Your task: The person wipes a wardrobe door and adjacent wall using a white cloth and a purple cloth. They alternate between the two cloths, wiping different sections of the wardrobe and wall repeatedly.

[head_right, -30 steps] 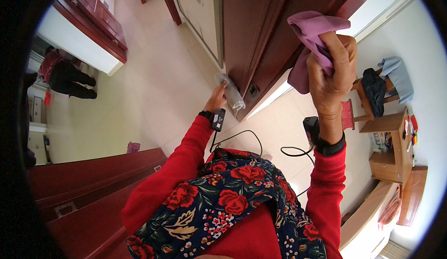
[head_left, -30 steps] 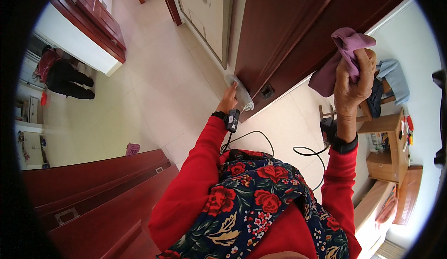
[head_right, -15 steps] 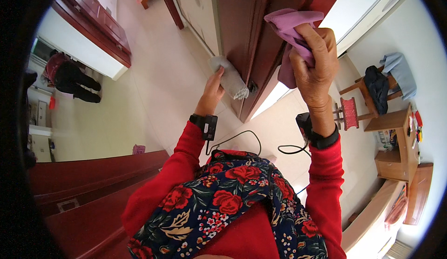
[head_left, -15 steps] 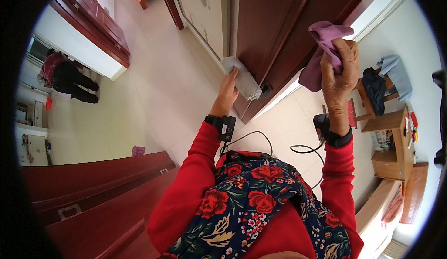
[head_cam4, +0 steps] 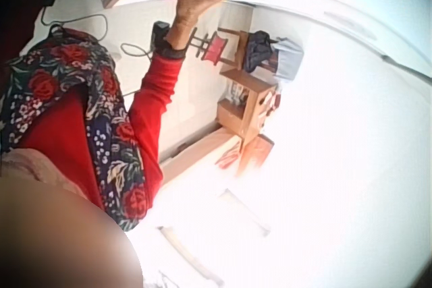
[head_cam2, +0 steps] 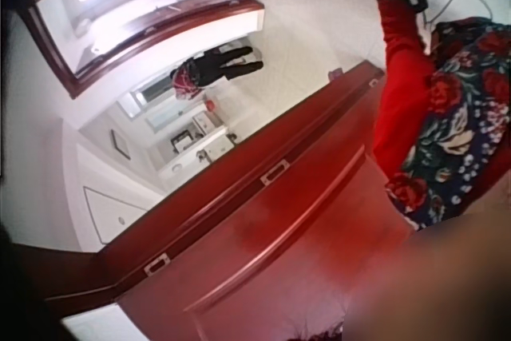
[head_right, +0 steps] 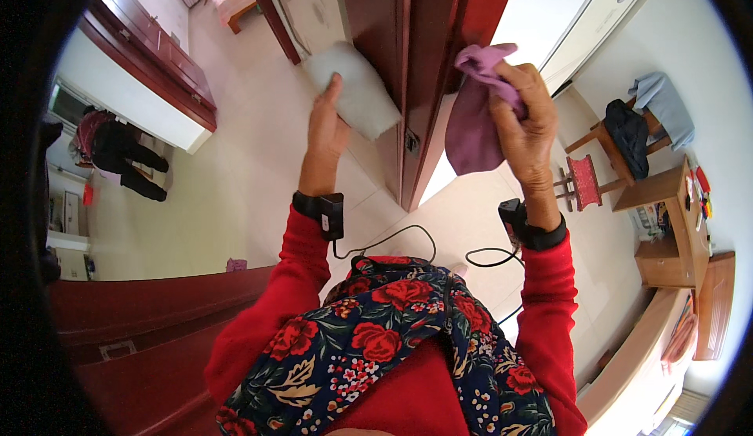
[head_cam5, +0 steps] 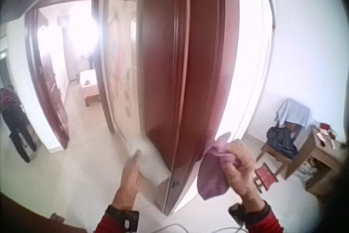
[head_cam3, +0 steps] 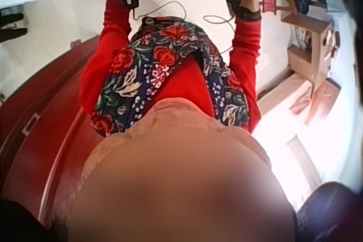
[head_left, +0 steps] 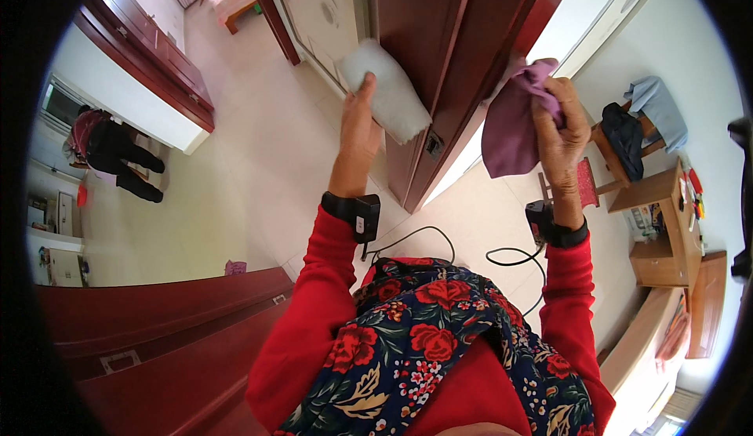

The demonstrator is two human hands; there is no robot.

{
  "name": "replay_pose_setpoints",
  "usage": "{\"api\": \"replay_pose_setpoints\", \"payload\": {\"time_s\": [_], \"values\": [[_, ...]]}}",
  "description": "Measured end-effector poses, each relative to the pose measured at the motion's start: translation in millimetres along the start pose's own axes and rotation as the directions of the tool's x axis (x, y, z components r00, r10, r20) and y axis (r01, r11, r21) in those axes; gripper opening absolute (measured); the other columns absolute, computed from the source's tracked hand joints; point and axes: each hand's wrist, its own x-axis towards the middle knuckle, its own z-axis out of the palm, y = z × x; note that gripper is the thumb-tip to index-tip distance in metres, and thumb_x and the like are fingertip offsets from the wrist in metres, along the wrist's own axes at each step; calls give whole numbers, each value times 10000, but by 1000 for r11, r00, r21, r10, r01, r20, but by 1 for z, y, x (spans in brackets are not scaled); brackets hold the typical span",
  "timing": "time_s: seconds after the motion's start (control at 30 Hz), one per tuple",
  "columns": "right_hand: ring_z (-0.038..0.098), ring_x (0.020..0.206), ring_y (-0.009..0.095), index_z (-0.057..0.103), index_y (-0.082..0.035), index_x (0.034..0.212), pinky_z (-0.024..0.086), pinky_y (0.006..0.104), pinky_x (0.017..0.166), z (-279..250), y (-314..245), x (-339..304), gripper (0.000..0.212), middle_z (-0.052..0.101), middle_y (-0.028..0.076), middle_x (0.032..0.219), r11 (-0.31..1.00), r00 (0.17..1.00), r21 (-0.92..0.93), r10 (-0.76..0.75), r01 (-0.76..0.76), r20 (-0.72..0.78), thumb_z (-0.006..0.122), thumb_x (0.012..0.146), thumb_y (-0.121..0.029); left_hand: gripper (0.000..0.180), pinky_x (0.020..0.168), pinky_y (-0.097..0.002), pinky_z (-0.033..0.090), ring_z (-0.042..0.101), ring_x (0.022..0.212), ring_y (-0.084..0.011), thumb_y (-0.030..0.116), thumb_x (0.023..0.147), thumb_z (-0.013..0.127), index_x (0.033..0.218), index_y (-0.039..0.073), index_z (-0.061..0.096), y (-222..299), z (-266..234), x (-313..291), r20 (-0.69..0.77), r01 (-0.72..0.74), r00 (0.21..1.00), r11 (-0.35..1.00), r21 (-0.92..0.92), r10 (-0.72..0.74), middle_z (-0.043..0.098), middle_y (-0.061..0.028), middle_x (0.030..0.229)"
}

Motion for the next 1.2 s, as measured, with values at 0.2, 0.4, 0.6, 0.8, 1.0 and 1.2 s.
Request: {"api": "replay_pose_setpoints", "payload": {"time_s": [0.2,0.4,0.6,0.8,1.0,1.2], "values": [[585,960,114,656,-111,1194,477,266,865,-38,-8,-22,280,642,15,1059,982,949,-29,173,-187,-262,648,916,-85,504,958,-345,448,536,1136,-205,268,923,663,1311,-1,488,44,39,-25,111,-414,908,905,94,404,544,-96,1274],[555,895,61,654,-67,1193,450,210,834,-46,-9,-37,279,643,-23,1013,973,926,-32,207,-228,-317,660,916,-98,355,914,-287,453,567,1069,-165,171,927,646,1239,20,568,37,66,-38,313,-666,740,586,461,595,580,-65,1232],[598,980,129,659,-119,1184,483,280,881,-49,-12,-49,269,657,19,1095,963,933,-86,221,-254,-285,652,915,-107,387,1083,-429,383,488,1281,-312,120,880,667,1261,86,608,27,97,-22,632,-952,229,36,303,741,544,-97,1364],[586,962,129,657,-106,1153,472,274,875,-48,-8,-52,236,648,9,1074,953,908,-60,263,-298,-326,624,922,-76,354,1111,-444,347,402,1356,-317,131,877,650,1230,109,648,14,106,-17,707,-939,127,-146,311,695,514,-67,1405],[564,910,115,660,-85,1108,457,257,831,-44,-3,-46,204,618,9,981,948,915,-38,293,-315,-277,604,918,-35,336,1100,-450,340,400,1341,-325,47,857,603,1180,99,682,-17,81,-22,737,-906,219,-146,397,640,510,-67,1384],[534,836,104,640,-66,1129,442,239,782,-31,-1,-35,248,579,7,919,962,940,6,269,-274,-211,577,900,5,378,1011,-459,385,490,1159,-329,-4,785,591,1126,118,700,-45,42,-37,751,-837,372,-153,526,545,554,-69,1199]]}}
